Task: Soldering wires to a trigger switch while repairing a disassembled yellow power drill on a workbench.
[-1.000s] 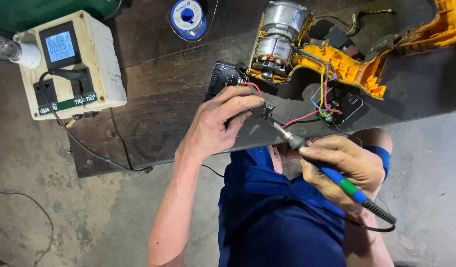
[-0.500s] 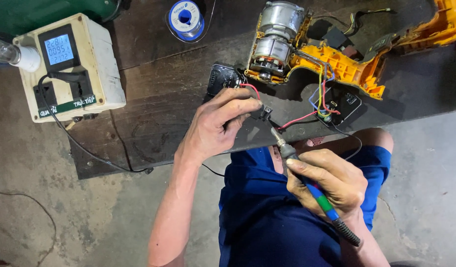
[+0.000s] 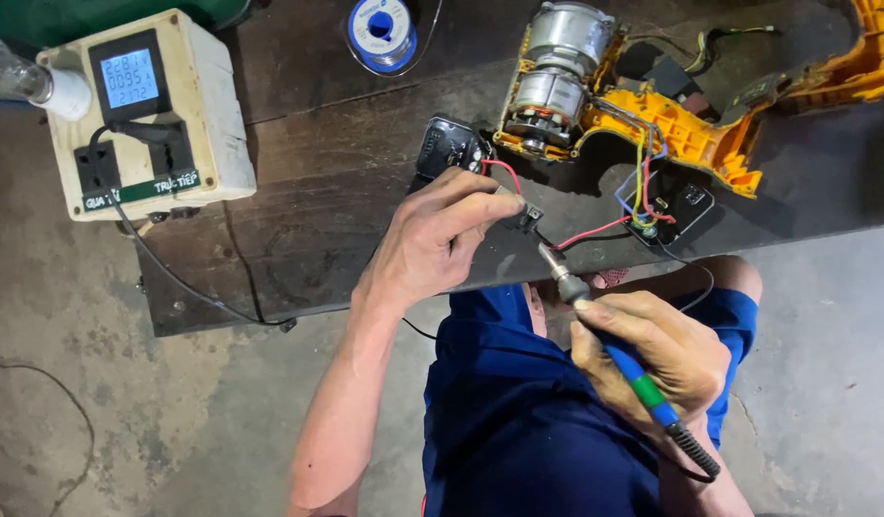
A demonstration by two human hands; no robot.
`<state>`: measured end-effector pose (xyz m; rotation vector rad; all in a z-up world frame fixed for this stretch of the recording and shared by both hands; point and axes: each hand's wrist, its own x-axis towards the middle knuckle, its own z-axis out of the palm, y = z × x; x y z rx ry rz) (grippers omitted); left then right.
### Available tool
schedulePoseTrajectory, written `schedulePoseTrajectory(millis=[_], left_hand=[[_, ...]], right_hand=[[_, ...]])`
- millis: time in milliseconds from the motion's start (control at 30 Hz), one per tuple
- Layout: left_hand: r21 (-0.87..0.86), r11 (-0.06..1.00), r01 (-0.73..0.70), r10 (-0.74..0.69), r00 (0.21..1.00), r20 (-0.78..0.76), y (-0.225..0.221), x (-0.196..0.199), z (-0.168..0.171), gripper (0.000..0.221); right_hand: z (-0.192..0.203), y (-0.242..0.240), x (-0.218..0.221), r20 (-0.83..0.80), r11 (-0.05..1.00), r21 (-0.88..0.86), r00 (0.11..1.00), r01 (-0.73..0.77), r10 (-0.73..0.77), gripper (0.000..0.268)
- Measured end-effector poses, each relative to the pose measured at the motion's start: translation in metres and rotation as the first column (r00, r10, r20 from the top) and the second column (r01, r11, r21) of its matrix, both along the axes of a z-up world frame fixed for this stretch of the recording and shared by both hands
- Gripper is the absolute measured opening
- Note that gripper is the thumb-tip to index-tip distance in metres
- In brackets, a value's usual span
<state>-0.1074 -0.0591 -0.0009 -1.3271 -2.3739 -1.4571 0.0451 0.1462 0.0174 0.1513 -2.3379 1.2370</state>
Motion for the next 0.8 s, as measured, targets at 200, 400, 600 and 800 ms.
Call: schedulePoseTrajectory(millis=[200,400,600,800], left_hand=[[0.029,0.999,0.017,-0.017,1.0,0.012,0.0,-0.002,-0.004,0.043],[0.012,1.0,-0.001,0.001,1.0,0.029,0.002,0.0,0.001,0.039],[0.015,1.0,-0.006,0.006,0.999,0.034,0.006,-0.001,0.004,0.031],[0.001,1.0,-0.018,0.018,0.999,0.037,0.008,0.0,0.007,0.03]], right_hand=[[0.007,-0.003,0.008,0.03,0.996,-0.087,0.999,0.032,-0.03,0.014],[0.001,0.006,0.008,-0.002,0.996,-0.093,1.0,0.013,-0.013,0.016],[-0.002,0.006,0.004,0.002,0.994,-0.11,1.0,0.015,-0.015,0.017],[-0.01,0.008,0.0,-0.053,0.994,-0.109,0.999,-0.008,0.003,0.018]])
